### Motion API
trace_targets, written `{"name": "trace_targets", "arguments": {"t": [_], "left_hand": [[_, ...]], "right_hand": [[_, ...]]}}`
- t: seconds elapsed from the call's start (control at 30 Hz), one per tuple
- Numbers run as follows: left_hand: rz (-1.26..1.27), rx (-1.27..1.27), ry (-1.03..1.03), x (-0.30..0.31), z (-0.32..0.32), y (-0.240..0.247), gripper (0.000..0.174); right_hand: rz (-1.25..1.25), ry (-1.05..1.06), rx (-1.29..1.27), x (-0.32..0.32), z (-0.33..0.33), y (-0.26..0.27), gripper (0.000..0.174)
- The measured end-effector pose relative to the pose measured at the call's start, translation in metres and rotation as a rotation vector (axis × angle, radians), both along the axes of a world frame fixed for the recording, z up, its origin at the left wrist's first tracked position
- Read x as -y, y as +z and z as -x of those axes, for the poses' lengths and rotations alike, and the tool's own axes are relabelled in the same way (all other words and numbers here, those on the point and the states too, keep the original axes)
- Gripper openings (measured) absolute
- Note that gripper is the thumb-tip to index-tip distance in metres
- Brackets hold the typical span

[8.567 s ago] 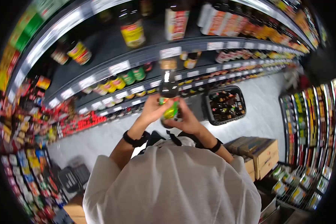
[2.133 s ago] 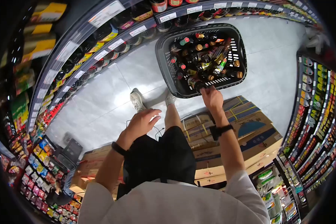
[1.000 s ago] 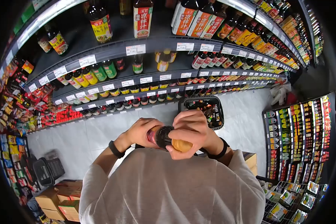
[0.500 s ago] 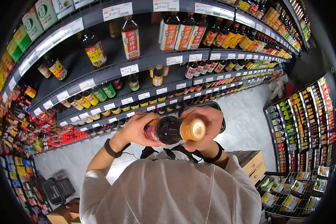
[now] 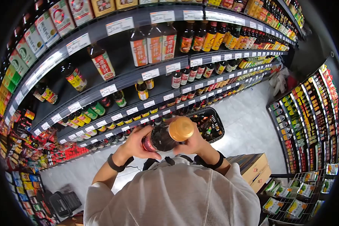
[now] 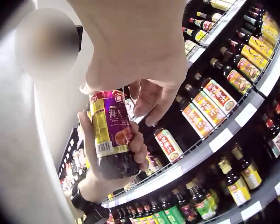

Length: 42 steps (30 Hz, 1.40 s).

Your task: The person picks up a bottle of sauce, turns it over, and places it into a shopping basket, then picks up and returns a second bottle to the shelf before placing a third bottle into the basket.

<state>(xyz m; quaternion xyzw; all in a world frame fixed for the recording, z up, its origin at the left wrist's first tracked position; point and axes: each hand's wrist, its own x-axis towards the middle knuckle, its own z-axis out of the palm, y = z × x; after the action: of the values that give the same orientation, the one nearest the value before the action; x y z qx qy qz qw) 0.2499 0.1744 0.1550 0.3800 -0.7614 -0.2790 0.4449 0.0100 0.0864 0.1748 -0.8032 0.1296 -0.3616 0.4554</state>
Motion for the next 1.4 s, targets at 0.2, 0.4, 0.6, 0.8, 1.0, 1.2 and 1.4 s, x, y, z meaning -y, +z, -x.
{"name": "trace_targets", "arguments": {"t": [0.2,0.4,0.6,0.8,1.0,1.2,1.4], "left_hand": [[-0.189,-0.287,-0.061,0.024,0.062,-0.034,0.087],[-0.401,-0.365,0.099,0.029,0.129,-0.057,0.080],[-0.615,-0.511,0.193,0.031,0.172,-0.081,0.056],[-0.759,-0.370,0.085,0.028,0.178,-0.086,0.054],[-0.780,-0.226,0.149,0.021,0.176,-0.093,0.063],[-0.662,-0.337,0.192,0.010,0.173,-0.079,0.062],[-0.800,-0.299,0.279,-0.024,0.141,-0.095,0.058]], "right_hand": [[-0.020,-0.008,-0.337,0.014,0.059,-0.017,0.108],[0.030,0.042,-0.317,0.032,0.099,-0.050,0.095],[-0.353,0.168,-0.624,0.049,0.121,-0.053,0.102],[-0.496,0.311,-0.433,0.049,0.130,-0.102,0.097],[-0.617,0.300,-0.542,0.044,0.129,-0.103,0.095],[-0.653,0.417,-0.425,0.038,0.110,-0.127,0.084],[-0.652,0.575,-0.467,0.027,0.076,-0.143,0.080]]}}
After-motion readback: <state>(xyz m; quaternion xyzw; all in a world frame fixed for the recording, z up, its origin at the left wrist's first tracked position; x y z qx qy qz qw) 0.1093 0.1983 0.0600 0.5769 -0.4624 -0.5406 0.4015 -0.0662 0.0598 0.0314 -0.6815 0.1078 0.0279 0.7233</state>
